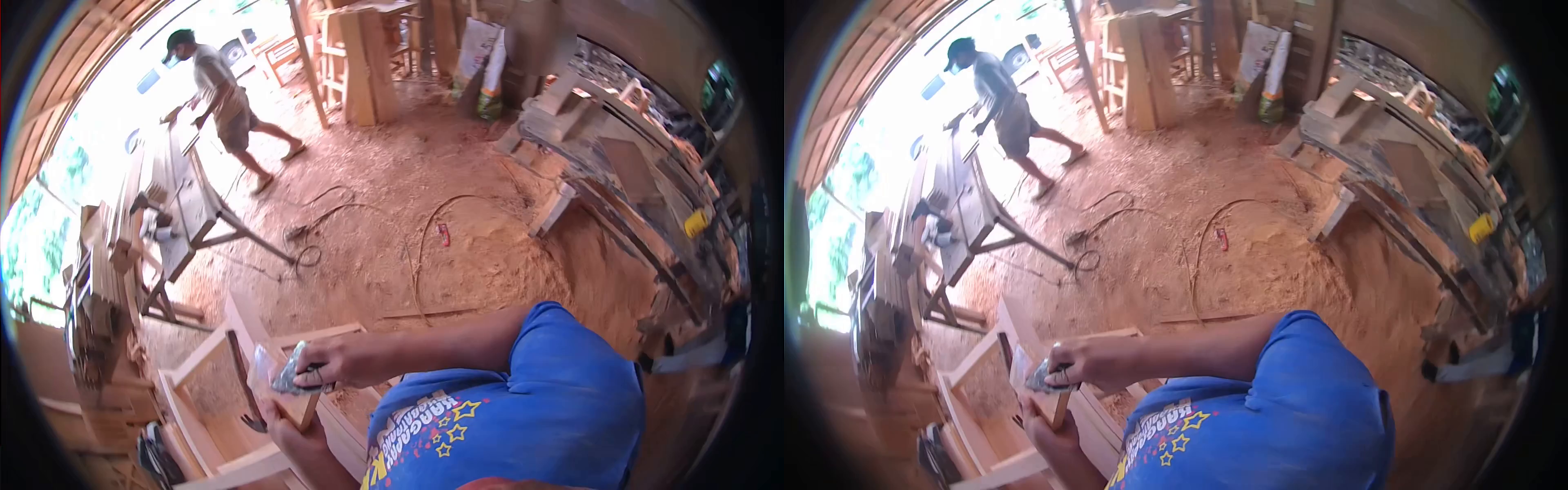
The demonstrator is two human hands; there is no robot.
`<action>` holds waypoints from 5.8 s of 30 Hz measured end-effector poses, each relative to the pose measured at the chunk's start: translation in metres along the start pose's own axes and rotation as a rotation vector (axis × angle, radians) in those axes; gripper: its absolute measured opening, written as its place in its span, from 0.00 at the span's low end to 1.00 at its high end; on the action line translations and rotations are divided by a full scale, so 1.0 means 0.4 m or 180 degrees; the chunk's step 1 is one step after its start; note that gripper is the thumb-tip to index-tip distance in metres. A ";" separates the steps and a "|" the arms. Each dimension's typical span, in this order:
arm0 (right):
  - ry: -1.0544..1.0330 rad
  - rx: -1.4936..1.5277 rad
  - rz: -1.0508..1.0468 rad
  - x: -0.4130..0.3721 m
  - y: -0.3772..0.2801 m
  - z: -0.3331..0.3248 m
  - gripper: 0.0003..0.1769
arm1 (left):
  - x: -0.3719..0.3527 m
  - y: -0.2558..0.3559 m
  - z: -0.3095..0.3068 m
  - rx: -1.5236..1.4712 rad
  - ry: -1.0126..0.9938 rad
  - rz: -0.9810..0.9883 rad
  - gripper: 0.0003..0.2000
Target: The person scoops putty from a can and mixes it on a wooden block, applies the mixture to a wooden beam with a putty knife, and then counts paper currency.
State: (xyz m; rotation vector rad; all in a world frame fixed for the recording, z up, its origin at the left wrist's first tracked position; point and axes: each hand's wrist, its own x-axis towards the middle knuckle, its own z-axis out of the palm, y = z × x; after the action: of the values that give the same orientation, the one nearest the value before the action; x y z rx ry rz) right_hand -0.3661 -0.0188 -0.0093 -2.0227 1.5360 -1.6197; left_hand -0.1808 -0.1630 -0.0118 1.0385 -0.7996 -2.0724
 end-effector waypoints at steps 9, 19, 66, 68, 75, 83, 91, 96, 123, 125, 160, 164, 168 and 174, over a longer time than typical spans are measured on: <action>-0.0692 -0.0517 0.0064 0.065 -0.030 -0.038 0.26 | -0.011 0.013 0.025 -0.0424 0.0074 -0.0241 0.26; -0.1550 -0.0458 -0.0539 0.151 0.002 0.059 0.31 | -0.109 0.073 -0.059 -0.0836 0.0640 0.0343 0.21; -0.2806 0.1648 0.2018 0.353 0.076 0.360 0.23 | -0.264 0.104 -0.455 0.2883 0.2472 0.1528 0.25; -0.2806 0.1744 0.2200 0.370 0.081 0.381 0.23 | -0.303 0.076 -0.469 0.2901 0.2352 0.1915 0.32; -0.3119 0.1024 0.1912 0.410 0.041 0.456 0.18 | -0.422 -0.024 -0.416 0.4428 0.2761 0.1421 0.58; -0.3392 0.0337 0.1471 0.348 -0.081 0.499 0.17 | -0.409 -0.029 -0.427 0.4349 0.2937 0.1356 0.51; -0.3381 0.0310 0.1469 0.308 -0.154 0.505 0.17 | -0.406 -0.029 -0.433 0.4275 0.2947 0.1407 0.50; -0.3287 0.1026 0.1575 0.248 -0.133 0.523 0.19 | -0.405 -0.032 -0.433 0.4243 0.2922 0.1394 0.50; -0.3547 -0.0003 -0.1639 0.358 -0.180 0.427 0.19 | -0.383 -0.038 -0.420 0.4261 0.2909 0.1546 0.52; -0.3216 -0.0327 -0.1685 0.409 -0.193 0.422 0.19 | -0.382 -0.028 -0.422 0.4331 0.2954 0.1527 0.52; -0.2607 0.1706 0.2395 0.375 -0.005 0.478 0.15 | -0.379 -0.021 -0.419 0.4299 0.2936 0.1360 0.54; -0.2353 0.1376 0.2338 0.334 -0.024 0.490 0.14 | -0.378 -0.027 -0.430 0.4268 0.2924 0.1465 0.54; -0.2429 0.0781 0.1976 0.315 -0.095 0.492 0.13 | -0.376 -0.023 -0.427 0.4258 0.2908 0.1397 0.54; -0.2383 0.0567 0.1891 0.286 -0.128 0.514 0.12 | -0.375 -0.025 -0.435 0.4187 0.2903 0.1512 0.52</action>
State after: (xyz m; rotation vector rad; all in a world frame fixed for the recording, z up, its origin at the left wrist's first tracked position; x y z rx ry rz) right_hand -0.1841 -0.1750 0.0124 -1.5687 1.4140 -0.6389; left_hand 0.0308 -0.0780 -0.0416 1.9306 -1.6513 -0.3265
